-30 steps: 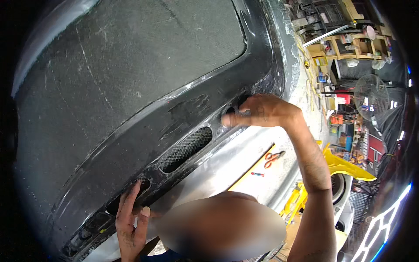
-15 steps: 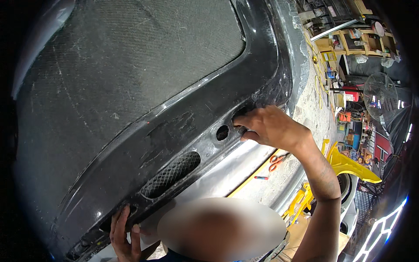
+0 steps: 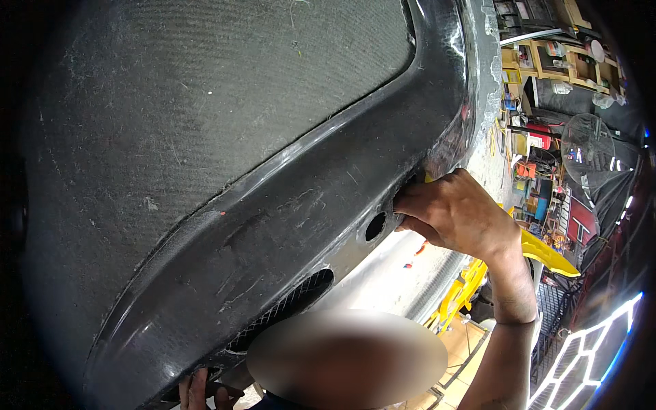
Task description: Measure and cut wire mesh to fit an opening in a car component.
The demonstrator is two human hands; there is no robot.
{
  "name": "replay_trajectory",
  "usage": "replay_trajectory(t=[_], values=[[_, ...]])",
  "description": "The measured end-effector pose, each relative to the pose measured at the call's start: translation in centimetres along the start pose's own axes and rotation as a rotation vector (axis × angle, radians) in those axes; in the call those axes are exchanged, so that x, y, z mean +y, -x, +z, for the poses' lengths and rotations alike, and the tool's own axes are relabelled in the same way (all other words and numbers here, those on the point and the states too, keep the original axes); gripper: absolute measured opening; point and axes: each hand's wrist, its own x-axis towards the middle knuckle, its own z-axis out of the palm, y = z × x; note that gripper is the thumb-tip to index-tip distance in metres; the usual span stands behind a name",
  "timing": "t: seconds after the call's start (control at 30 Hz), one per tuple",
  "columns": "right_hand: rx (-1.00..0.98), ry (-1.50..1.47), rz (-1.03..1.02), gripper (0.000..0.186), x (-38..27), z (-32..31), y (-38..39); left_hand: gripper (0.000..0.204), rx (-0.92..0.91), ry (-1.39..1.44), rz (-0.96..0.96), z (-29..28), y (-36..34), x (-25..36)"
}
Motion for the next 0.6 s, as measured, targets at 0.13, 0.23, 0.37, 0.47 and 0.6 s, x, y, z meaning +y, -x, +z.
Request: replay_trajectory(t=[0.13,0.23,0.37,0.47,0.6], values=[[-0.198,0.019,0.065,0.017,-0.4,-1.3,-0.2,0.036,-0.035,-0.118,-0.035,-0.5,-0.8,0.8],[-0.183,0.025,0.006,0.016,-0.2,-0.6,-0.7,0.034,-0.019,-0.198,-0.062,-0.5,-0.9,1.1],[-0.121,0.019,0.014,0.022,0.2,0.0,-0.4,0.039,0.004,-0.205,-0.164,0.1,-0.9,2.0],[-0.082,0.007,0.013,0.024,1.4,0.1,1.2,0.037,0.019,-0.239,-0.112,1.1,-1.9,2.9],[-0.110,-0.113,0.020,0.025,2.7,1.1,0.8,0.037,0.012,-0.181,-0.267,1.9,-3.0,4.7]])
